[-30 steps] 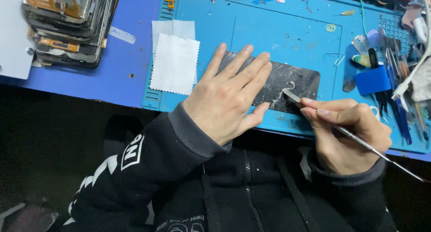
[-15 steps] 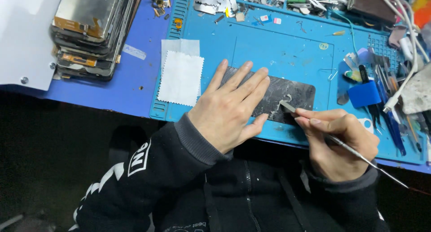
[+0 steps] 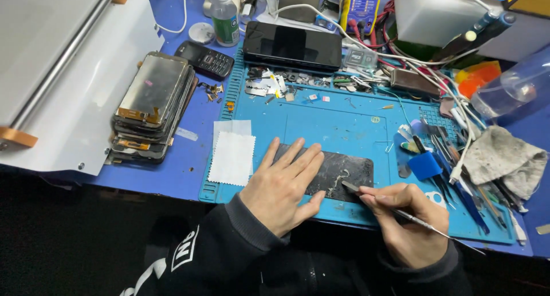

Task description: Removing old adhesive and glass fragments from a smartphone screen frame using a small scraper tool on a repair mat.

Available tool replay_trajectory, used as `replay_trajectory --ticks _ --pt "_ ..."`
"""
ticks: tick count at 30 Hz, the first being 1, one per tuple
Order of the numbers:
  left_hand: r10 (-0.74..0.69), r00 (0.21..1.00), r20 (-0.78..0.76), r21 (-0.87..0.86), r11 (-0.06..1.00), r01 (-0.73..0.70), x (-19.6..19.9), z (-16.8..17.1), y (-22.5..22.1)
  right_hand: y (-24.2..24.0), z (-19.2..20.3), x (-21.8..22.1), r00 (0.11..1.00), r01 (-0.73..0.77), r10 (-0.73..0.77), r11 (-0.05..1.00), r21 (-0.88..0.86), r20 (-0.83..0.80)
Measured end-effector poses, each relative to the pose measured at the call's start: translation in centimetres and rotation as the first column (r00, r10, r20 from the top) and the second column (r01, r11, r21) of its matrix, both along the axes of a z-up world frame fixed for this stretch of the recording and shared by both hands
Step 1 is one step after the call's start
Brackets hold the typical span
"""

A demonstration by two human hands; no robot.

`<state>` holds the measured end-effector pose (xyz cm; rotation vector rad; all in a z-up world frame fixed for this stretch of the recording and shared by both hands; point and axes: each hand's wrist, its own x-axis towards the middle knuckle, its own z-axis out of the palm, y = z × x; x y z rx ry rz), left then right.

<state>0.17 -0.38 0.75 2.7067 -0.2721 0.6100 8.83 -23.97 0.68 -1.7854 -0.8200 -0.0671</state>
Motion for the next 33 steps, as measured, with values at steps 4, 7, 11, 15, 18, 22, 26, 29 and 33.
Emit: replay_trajectory --ticks 4,7,11,15,18,22,26,29,33 --pt "-0.007 1.000 0.010 -0.003 1.000 0.007 0.0 -0.1 0.0 1.4 1.0 -0.5 0.996 0.049 -0.045 0.998 -0.049 0.078" --pt "0.005 1.000 0.009 0.010 1.000 -0.005 0.1 -0.2 0.0 1.0 0.9 -0.4 0.999 0.039 -0.037 0.998 -0.050 0.039" --pt "0.004 1.000 0.003 -0.005 1.000 -0.004 0.0 0.1 0.1 1.0 1.0 -0.4 0.999 0.032 -0.031 0.998 -0.054 0.015" --pt "0.004 1.000 0.002 0.005 1.000 -0.004 0.2 -0.4 0.0 1.3 1.0 -0.4 0.999 0.029 -0.027 0.998 -0.049 0.040" --pt "0.003 1.000 0.003 0.001 1.000 -0.003 0.1 -0.2 0.0 0.3 0.6 -0.3 1.000 -0.003 0.003 1.000 -0.020 0.009" --pt "0.000 1.000 -0.004 -0.021 1.000 0.000 0.0 0.0 0.1 1.1 0.9 -0.4 0.999 0.012 -0.009 0.997 -0.075 0.045" --pt "0.005 1.000 0.011 -0.001 1.000 -0.005 0.1 -0.2 0.0 1.1 1.3 -0.6 0.998 0.005 -0.001 0.998 -0.055 0.063" --pt "0.006 1.000 0.017 -0.023 1.000 -0.006 0.1 0.0 0.1 0.9 1.3 -0.5 0.997 0.024 -0.019 0.997 -0.079 0.072" --pt "0.014 1.000 0.015 -0.020 1.000 -0.014 -0.1 0.2 0.0 1.6 1.2 -1.0 0.993 0.060 -0.054 0.997 -0.057 0.105"
